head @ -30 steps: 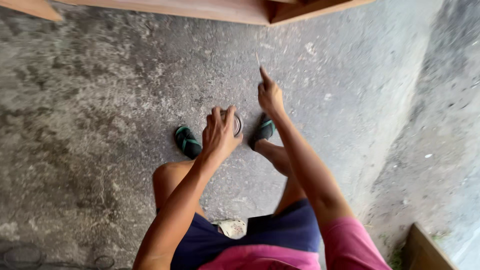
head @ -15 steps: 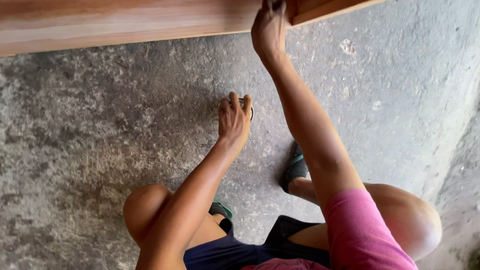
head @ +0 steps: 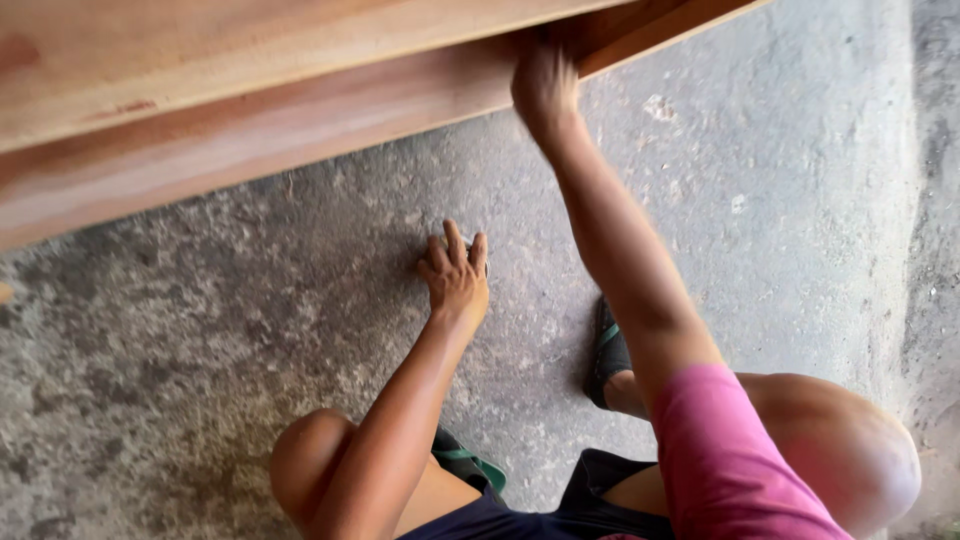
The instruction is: The person sits on the ground next to a wooden shelf unit and applies wood stain from a small can onto the shelf surfaces, using a flat blade to scoop and spread the stain over the wood, working across different shelf sections.
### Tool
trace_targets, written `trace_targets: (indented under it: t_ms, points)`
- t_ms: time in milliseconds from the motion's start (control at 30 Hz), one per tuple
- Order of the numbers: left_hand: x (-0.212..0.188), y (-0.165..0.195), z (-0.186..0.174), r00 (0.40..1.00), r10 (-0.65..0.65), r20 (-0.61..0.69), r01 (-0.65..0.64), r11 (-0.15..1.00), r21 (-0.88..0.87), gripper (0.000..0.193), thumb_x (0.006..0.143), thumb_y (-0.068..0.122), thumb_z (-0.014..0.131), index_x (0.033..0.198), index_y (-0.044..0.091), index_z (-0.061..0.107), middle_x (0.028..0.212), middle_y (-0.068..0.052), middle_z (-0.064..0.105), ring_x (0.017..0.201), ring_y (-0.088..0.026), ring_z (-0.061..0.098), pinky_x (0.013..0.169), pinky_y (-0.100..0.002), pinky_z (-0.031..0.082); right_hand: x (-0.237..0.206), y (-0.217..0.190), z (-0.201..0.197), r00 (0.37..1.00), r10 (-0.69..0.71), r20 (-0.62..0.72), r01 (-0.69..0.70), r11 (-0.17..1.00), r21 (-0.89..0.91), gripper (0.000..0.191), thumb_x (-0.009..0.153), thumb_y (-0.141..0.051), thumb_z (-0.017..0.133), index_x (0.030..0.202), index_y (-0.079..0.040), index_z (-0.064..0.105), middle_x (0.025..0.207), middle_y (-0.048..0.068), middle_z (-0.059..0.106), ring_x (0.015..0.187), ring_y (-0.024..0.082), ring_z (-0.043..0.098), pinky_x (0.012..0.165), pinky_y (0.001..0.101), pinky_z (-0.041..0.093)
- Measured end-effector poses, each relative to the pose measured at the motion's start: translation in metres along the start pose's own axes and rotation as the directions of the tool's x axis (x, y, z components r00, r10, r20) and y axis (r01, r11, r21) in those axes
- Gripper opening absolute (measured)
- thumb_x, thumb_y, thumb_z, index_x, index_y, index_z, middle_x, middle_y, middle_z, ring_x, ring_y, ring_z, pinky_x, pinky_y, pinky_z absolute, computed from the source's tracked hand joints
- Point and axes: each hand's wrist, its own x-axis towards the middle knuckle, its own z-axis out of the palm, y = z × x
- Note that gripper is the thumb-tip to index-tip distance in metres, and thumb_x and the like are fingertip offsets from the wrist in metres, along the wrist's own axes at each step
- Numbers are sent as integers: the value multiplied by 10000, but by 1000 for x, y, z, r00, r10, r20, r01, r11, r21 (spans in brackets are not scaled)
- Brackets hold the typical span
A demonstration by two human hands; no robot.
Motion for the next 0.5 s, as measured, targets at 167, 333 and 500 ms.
trace_targets:
  t_ms: [167, 333, 500]
  points:
    - [7, -3, 9, 999, 9, 41, -7, 999, -51, 777, 967, 208, 527, 1645, 220, 148, 1658, -317, -72, 1462, -603, 113, 1072, -766, 323, -102, -18, -103, 951, 55, 303, -98, 987, 126, 597, 974, -1, 493, 1560, -87, 421, 819, 287, 632, 586, 367, 637, 500, 492, 531]
    - [14, -1, 22, 988, -9, 153, 17, 999, -47, 846, 948, 192, 555, 1662, 253, 106, 1674, -292, -140, 1489, -598, 74, 1071, -761, 331, -132, -37, -198, 961, -8, 276, -33, 989, 146, 463, 1018, -68, 545, 1481, -62, 542, 836, 221, 620, 512, 282, 593, 417, 413, 515]
    - [7, 1, 7, 985, -30, 168, 42, 997, -71, 968, 919, 324, 657, 1677, 268, 58, 1674, -274, -215, 1504, -578, -11, 1153, -732, 177, -126, -40, -242, 980, -33, 198, -3, 984, 176, 518, 1028, -55, 552, 1539, -82, 469, 850, 199, 609, 550, 264, 596, 450, 403, 516]
